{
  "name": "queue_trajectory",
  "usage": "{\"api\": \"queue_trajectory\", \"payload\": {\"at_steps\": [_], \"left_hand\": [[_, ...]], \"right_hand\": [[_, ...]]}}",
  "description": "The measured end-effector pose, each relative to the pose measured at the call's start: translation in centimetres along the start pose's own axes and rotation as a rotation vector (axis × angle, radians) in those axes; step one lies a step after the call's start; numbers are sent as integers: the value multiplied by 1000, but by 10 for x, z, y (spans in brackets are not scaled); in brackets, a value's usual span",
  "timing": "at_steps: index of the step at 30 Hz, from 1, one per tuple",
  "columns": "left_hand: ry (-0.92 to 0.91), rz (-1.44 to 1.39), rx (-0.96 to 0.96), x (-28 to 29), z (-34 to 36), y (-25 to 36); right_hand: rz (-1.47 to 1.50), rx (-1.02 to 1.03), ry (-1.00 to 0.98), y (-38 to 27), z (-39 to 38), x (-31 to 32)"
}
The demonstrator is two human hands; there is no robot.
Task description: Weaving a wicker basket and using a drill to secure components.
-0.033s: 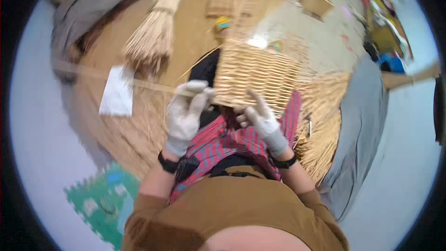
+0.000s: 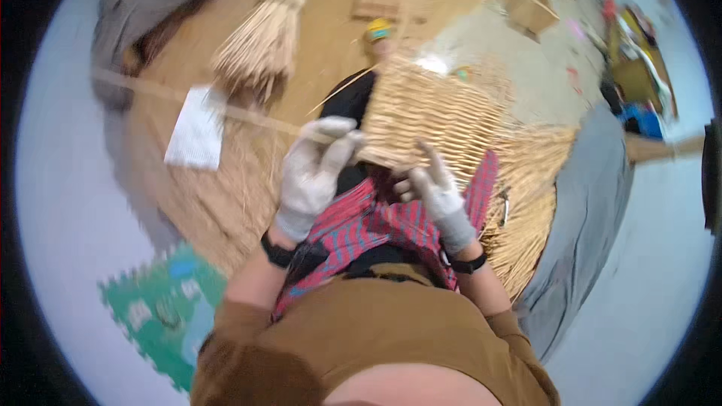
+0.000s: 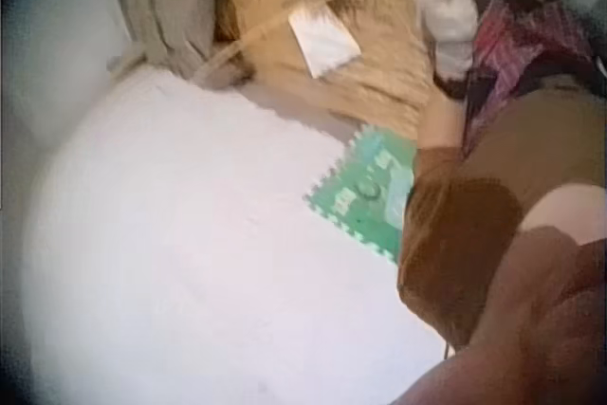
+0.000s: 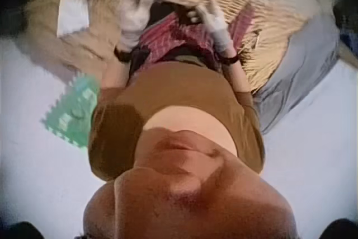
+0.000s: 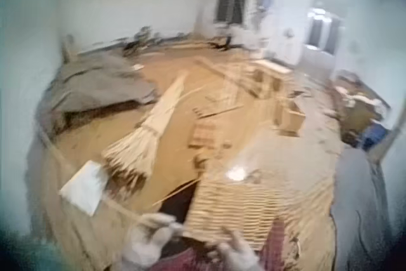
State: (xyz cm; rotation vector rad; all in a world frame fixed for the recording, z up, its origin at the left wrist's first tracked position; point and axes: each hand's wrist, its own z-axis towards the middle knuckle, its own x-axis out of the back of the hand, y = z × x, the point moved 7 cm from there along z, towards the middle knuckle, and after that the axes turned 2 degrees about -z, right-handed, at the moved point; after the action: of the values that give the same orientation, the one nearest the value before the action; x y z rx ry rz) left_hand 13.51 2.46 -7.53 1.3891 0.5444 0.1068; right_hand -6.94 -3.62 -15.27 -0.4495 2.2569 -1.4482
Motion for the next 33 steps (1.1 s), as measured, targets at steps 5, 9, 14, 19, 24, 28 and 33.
{"api": "queue_trajectory", "payload": {"at_steps": [5, 9, 14, 19, 24, 28, 33], "left_hand": [[-173, 143, -136, -2, 1, 9], [-200, 267, -286, -15, -3, 21], [-318, 141, -357, -34, -6, 18], [-609, 203, -251, -69, -13, -2], [-531, 253, -592, -102, -10, 15], [-560, 225, -651, -122, 0, 22], [-461, -205, -346, -133, 14, 15]], "right_hand": [[-164, -111, 87, 4, 10, 4], [-383, -131, 105, -6, 11, 3], [-265, 16, 248, -29, 14, 11], [-46, 132, 444, -45, 24, 52], [-29, 136, 683, -60, 18, 91], [101, 309, 782, -95, 16, 130], [463, 296, 635, -87, 21, 159]]}}
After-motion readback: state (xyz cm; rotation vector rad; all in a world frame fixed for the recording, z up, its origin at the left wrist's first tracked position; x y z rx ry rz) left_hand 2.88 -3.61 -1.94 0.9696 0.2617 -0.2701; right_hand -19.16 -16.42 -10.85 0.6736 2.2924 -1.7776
